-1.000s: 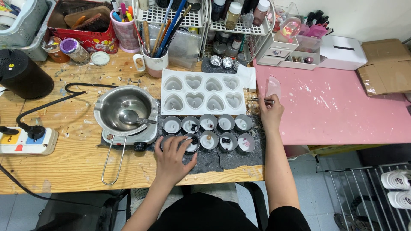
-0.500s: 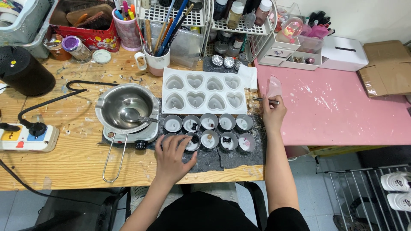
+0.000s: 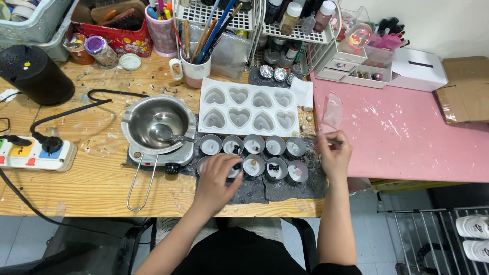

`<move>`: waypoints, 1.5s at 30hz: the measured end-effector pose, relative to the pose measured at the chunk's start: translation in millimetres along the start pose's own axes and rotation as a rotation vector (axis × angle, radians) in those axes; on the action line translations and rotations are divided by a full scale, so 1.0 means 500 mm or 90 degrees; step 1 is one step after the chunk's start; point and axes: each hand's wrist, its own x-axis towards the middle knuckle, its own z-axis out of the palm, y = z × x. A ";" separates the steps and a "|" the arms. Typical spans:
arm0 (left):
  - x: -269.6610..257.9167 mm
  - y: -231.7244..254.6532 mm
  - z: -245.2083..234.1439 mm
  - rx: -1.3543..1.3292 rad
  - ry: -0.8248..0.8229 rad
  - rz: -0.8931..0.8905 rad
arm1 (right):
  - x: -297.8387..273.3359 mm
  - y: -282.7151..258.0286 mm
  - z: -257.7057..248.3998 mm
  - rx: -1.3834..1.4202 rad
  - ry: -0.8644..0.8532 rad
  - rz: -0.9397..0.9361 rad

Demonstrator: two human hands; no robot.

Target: Prepare small candles by placing wicks and decorative elements into tea light containers.

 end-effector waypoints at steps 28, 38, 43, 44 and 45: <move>0.160 0.022 0.191 0.246 -0.220 0.215 | -0.040 -0.063 0.053 -0.136 -0.161 -0.031; 0.158 0.027 0.193 0.258 -0.201 0.241 | -0.039 -0.002 -0.045 -0.073 0.007 0.077; 0.156 0.027 0.195 0.259 -0.195 0.246 | -0.035 0.005 -0.078 0.039 0.115 0.007; 0.156 0.026 0.195 0.256 -0.191 0.246 | -0.033 0.006 -0.084 0.069 0.144 0.000; 0.157 0.025 0.196 0.254 -0.188 0.247 | -0.030 0.008 -0.091 0.100 0.173 -0.008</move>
